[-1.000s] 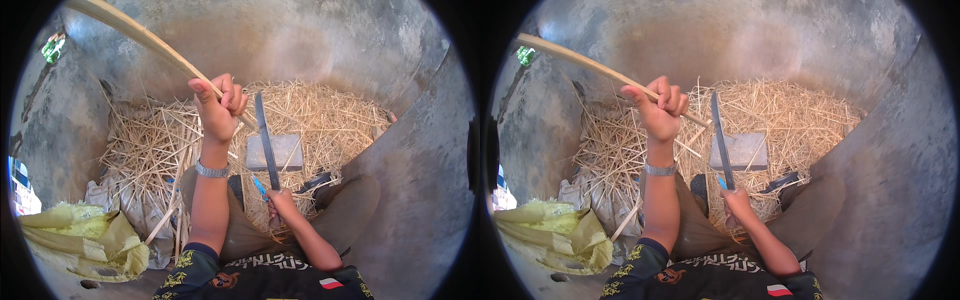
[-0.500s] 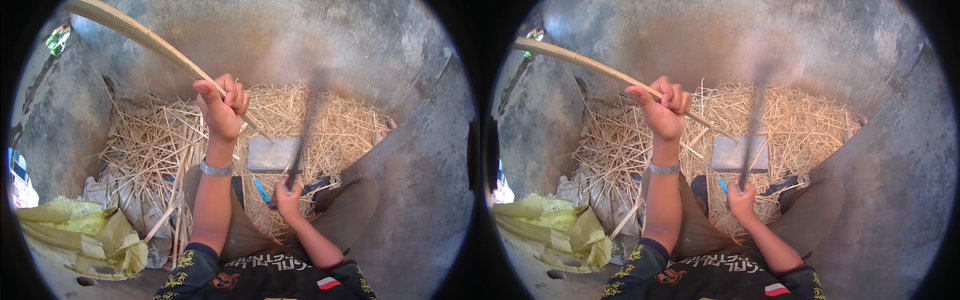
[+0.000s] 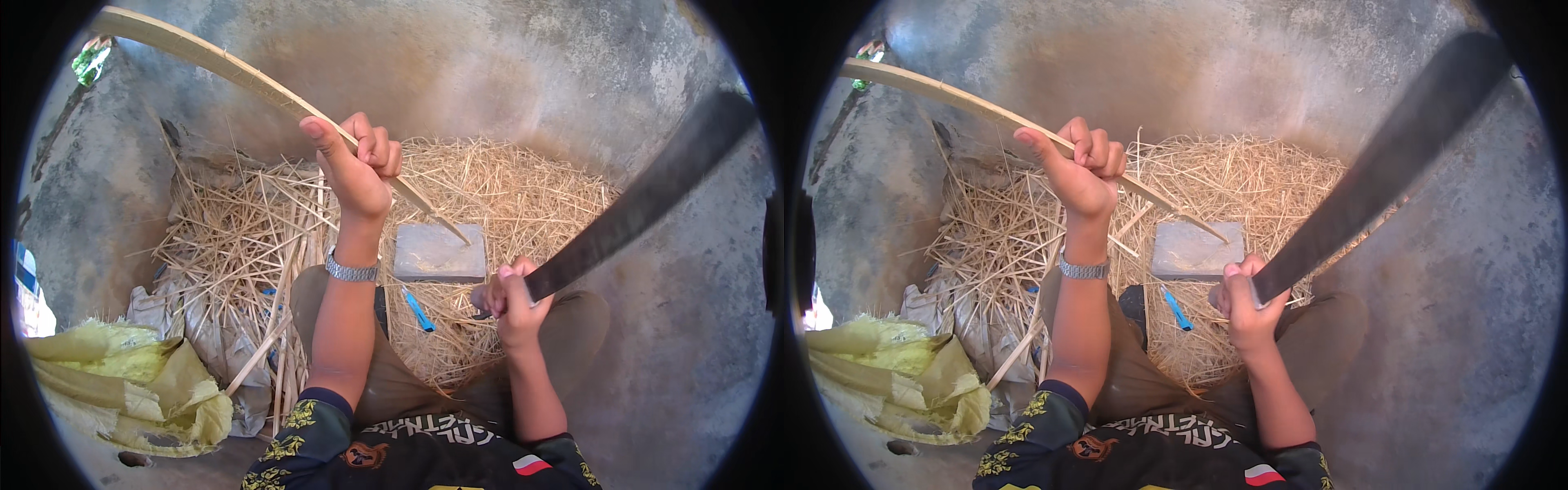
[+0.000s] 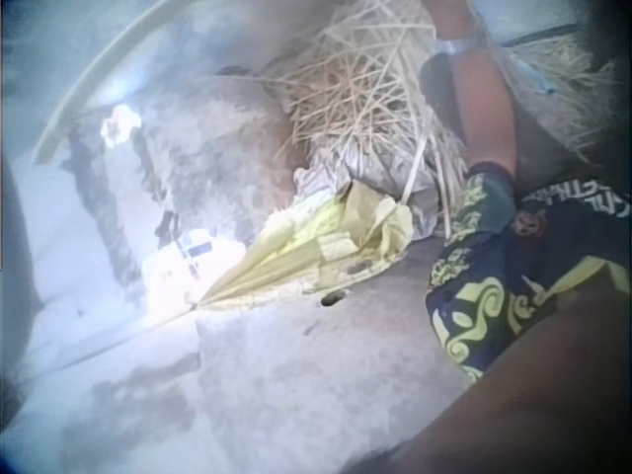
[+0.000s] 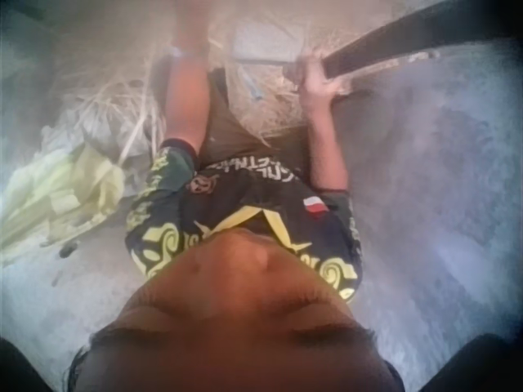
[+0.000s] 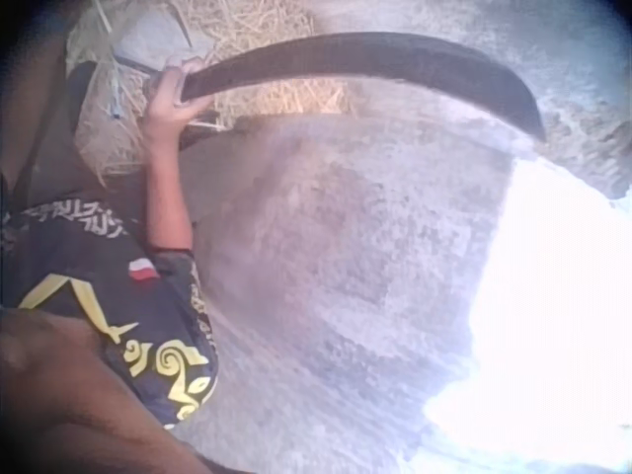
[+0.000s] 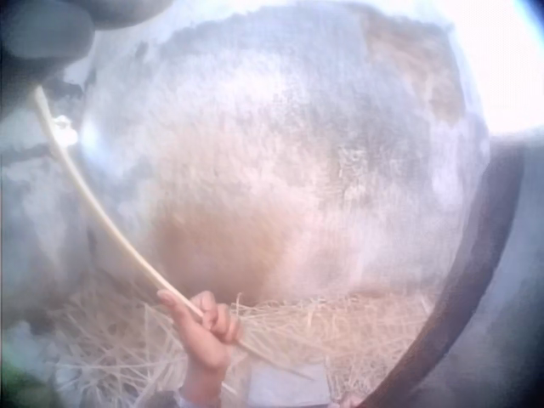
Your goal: The person sits on a straw-covered floor and uses a large knife to split long bamboo poles into thin strips. They hold the bamboo vertically and strike it with the knife to separate the fibers, occasionally using a blue utility knife for finer adjustments.
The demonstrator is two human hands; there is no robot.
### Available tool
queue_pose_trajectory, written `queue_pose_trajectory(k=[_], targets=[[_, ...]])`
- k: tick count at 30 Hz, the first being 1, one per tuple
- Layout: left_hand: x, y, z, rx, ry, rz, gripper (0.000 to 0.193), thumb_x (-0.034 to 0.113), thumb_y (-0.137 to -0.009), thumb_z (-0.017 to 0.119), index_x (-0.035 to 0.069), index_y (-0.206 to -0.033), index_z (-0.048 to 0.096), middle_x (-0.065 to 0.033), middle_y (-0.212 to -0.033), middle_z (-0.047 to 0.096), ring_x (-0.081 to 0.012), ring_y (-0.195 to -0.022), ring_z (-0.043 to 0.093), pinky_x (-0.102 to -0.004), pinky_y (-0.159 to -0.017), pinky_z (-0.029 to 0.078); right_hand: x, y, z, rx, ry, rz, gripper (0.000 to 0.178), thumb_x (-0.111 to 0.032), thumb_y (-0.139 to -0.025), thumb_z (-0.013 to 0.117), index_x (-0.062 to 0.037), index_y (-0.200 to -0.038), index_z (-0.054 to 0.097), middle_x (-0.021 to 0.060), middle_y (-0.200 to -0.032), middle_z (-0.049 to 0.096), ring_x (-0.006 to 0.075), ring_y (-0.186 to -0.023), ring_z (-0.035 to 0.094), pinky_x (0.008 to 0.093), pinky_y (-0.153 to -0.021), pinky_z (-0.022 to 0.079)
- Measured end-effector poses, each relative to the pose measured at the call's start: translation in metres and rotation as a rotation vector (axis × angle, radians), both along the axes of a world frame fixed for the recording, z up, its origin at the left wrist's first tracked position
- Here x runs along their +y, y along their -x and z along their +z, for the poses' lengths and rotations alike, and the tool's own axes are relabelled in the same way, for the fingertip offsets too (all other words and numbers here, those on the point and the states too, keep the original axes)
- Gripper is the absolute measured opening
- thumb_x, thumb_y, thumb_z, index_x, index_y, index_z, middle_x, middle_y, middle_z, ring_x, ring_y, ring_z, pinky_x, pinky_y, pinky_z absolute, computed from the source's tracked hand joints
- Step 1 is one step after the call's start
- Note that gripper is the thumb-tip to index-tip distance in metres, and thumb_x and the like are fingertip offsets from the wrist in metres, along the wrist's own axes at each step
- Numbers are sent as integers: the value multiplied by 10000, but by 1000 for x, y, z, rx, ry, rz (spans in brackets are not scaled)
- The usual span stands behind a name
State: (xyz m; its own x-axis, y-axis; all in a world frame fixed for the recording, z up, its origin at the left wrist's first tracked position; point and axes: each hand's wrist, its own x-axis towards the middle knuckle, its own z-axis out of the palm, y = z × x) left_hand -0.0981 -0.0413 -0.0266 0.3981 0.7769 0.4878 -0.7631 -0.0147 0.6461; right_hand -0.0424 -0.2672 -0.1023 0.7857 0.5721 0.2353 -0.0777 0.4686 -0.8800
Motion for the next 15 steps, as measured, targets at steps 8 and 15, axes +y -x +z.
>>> queue_pose_trajectory(k=[8,15], targets=[[14,5,-3,30,-2,100,765,916,-817,246,177,-619,229,67,-491,170,-78,-442,108,-268,-418,105,-4,-8,-124,558,854,143,213,-127,-852,643,-71,-709,496,-4,-521,432,112,-369,390,289,-358,344],[20,19,-9,50,-188,-158,774,923,-815,213,178,-607,233,69,-491,177,-75,-451,103,-272,-426,111,-7,-11,-20,232,366,35,236,-104,-896,621,-94,-717,468,4,-505,415,99,-371,373,296,-368,345]])
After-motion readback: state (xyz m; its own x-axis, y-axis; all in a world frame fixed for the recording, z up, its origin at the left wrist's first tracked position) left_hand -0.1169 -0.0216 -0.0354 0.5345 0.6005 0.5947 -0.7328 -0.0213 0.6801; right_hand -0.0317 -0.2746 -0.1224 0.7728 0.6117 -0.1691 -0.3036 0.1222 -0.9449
